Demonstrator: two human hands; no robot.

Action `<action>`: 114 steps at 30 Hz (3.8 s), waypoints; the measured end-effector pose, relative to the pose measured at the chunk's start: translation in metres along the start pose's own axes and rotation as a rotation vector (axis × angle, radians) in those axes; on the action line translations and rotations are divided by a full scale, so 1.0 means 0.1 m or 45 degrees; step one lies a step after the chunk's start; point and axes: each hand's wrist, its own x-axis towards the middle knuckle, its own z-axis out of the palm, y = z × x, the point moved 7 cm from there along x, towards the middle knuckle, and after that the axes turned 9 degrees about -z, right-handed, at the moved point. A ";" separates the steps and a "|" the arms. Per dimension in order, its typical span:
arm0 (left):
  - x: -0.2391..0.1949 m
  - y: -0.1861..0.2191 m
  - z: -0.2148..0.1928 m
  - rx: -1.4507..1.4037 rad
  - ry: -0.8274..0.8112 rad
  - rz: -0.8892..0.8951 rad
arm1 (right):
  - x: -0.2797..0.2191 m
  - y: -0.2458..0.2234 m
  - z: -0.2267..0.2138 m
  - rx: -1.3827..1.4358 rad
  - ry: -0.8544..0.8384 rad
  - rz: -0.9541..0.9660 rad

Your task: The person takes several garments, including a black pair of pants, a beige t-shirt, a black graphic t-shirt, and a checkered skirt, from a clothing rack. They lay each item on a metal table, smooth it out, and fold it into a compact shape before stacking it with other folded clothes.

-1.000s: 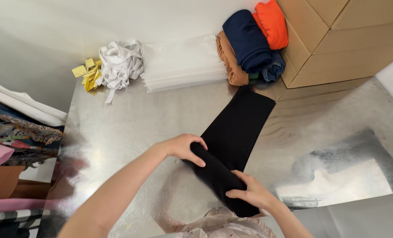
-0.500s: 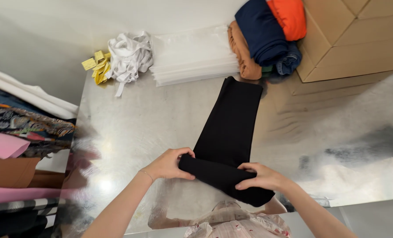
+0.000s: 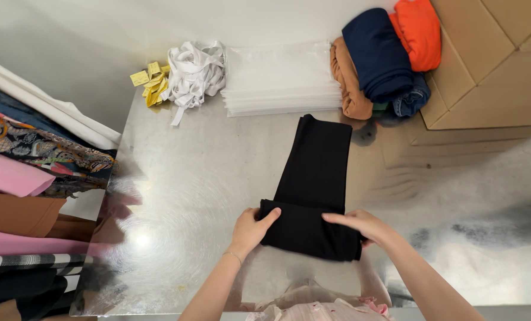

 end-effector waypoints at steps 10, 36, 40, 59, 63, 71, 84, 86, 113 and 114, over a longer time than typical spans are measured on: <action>0.01 0.08 0.04 0.055 0.113 -0.117 | -0.49 -0.47 0.71 -1.364 0.210 -1.305; 0.07 0.33 0.40 0.287 0.122 -0.028 | -0.69 -0.47 0.14 -0.949 0.802 -1.490; 0.04 0.42 0.32 0.366 0.009 -0.133 | -0.49 -0.21 0.61 -1.418 0.483 -1.422; 0.26 0.21 0.91 -0.508 -0.361 -0.279 | 0.96 -1.08 -0.93 -0.894 0.550 -0.793; 0.46 0.46 1.12 -0.709 -0.349 -0.279 | 0.91 -0.92 -0.74 -1.058 0.645 -0.708; 0.77 0.82 1.15 -0.817 -0.143 -0.207 | 1.01 -0.52 -0.54 -0.437 0.339 -0.303; 0.59 3.44 0.70 -1.157 -0.353 0.291 | 0.51 -1.49 -2.16 0.280 0.902 -1.019; 0.53 4.20 0.58 -1.074 -0.400 0.440 | -0.01 -1.76 -2.33 0.981 0.969 -1.002; 2.72 5.38 1.67 -0.334 0.020 0.624 | -0.20 -2.45 -3.04 0.457 1.159 -0.994; 2.70 5.39 1.67 -0.336 0.021 0.629 | -0.18 -2.44 -3.05 0.455 1.161 -0.999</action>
